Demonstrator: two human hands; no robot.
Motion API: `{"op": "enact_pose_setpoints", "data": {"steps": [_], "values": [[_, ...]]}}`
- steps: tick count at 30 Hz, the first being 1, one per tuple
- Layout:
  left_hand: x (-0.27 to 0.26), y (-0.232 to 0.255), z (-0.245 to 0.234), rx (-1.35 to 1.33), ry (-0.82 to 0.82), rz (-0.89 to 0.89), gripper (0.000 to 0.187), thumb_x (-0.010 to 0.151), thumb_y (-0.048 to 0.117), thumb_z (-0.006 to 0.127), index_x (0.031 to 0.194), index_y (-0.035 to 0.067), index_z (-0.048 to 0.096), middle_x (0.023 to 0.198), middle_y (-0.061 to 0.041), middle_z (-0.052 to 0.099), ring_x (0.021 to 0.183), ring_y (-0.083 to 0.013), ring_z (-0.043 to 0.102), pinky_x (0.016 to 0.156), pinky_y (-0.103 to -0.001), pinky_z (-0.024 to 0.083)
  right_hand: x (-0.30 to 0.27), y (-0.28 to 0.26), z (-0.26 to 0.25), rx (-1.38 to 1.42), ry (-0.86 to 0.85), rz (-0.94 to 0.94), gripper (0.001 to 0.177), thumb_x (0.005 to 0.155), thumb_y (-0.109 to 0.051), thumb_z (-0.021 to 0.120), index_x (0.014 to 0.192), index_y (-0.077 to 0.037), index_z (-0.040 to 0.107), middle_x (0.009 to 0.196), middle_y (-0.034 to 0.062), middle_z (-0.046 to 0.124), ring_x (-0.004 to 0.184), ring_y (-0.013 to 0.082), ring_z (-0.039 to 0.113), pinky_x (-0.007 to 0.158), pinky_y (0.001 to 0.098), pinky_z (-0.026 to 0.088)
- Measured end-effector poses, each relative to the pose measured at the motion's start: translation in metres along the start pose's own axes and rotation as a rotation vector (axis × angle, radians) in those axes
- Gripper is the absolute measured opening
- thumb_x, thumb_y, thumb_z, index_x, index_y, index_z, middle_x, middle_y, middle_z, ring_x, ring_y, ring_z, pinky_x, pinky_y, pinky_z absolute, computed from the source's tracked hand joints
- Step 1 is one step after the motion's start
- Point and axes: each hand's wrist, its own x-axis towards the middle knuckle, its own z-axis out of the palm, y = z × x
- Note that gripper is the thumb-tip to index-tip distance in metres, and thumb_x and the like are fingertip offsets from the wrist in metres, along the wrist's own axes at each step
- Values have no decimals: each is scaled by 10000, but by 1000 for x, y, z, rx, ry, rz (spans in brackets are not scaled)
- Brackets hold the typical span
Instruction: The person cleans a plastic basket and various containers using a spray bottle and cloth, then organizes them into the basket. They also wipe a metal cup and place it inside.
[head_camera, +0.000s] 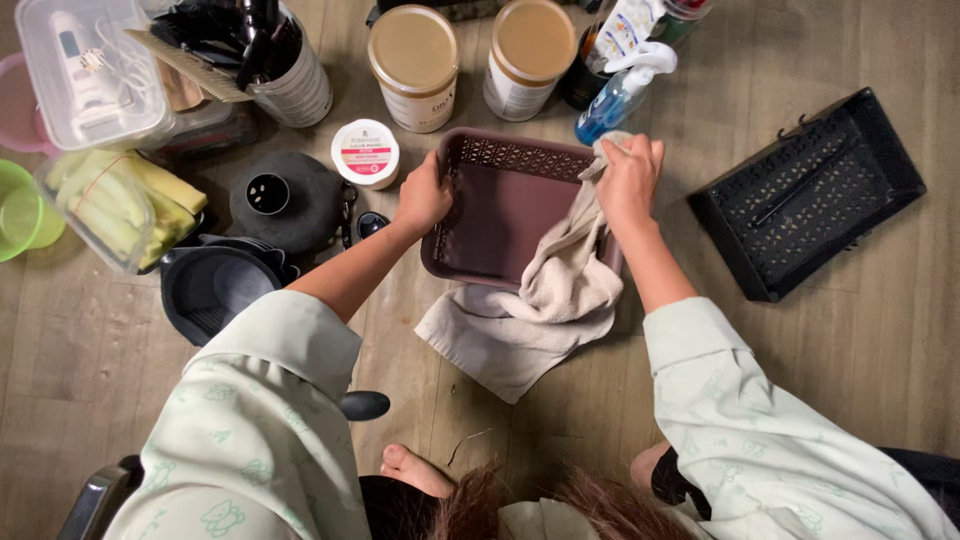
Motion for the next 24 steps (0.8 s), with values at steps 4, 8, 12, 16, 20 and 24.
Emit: {"op": "enact_pose_setpoints", "data": {"steps": [4, 8, 12, 16, 20, 24], "values": [[3, 0, 4, 63, 18, -48, 394, 926, 118, 586, 1309, 69, 507, 1124, -290, 681, 1093, -495, 612, 948, -558, 470, -8, -17, 26, 52, 86, -295, 363, 809, 42, 587, 1114, -31, 771, 1109, 189, 647, 1080, 343, 549, 949, 432, 458], [5, -7, 11, 76, 11, -38, 373, 930, 125, 589, 1280, 45, 489, 1096, -304, 677, 1069, -515, 607, 928, -565, 474, -9, -60, 92, 231, -248, -706, 171, 930, -41, 646, 1080, -29, 727, 1080, 108, 640, 1075, 298, 601, 955, 428, 492], [9, -7, 7, 70, 13, -38, 394, 906, 117, 587, 1283, 59, 487, 1078, -301, 678, 1055, -510, 610, 906, -564, 479, -20, -77, 142, 19, -390, -734, 188, 906, -43, 566, 1044, -18, 691, 1065, 141, 613, 1057, 320, 577, 914, 422, 501], [6, -2, 8, 81, -4, -16, 371, 912, 102, 574, 1277, 67, 513, 1087, -294, 685, 1070, -501, 615, 911, -568, 480, -47, -48, 171, 67, -322, -551, 264, 878, -51, 553, 1102, -13, 688, 1069, 177, 597, 1014, 353, 544, 879, 442, 493], [2, 6, 8, 77, 3, -44, 363, 918, 111, 588, 1272, 69, 523, 1096, -274, 692, 1072, -490, 617, 927, -562, 473, -70, -10, 187, -412, -461, -563, 158, 902, -57, 576, 1015, -4, 672, 1071, 156, 621, 1077, 340, 590, 892, 432, 520], [-3, 13, 5, -4, 75, -71, 397, 933, 112, 586, 1325, 97, 523, 1135, -252, 691, 1098, -478, 613, 940, -539, 472, -70, 46, 150, -413, -571, -97, 259, 954, -171, 595, 1132, 10, 645, 1047, 213, 664, 997, 395, 641, 837, 504, 535]]}}
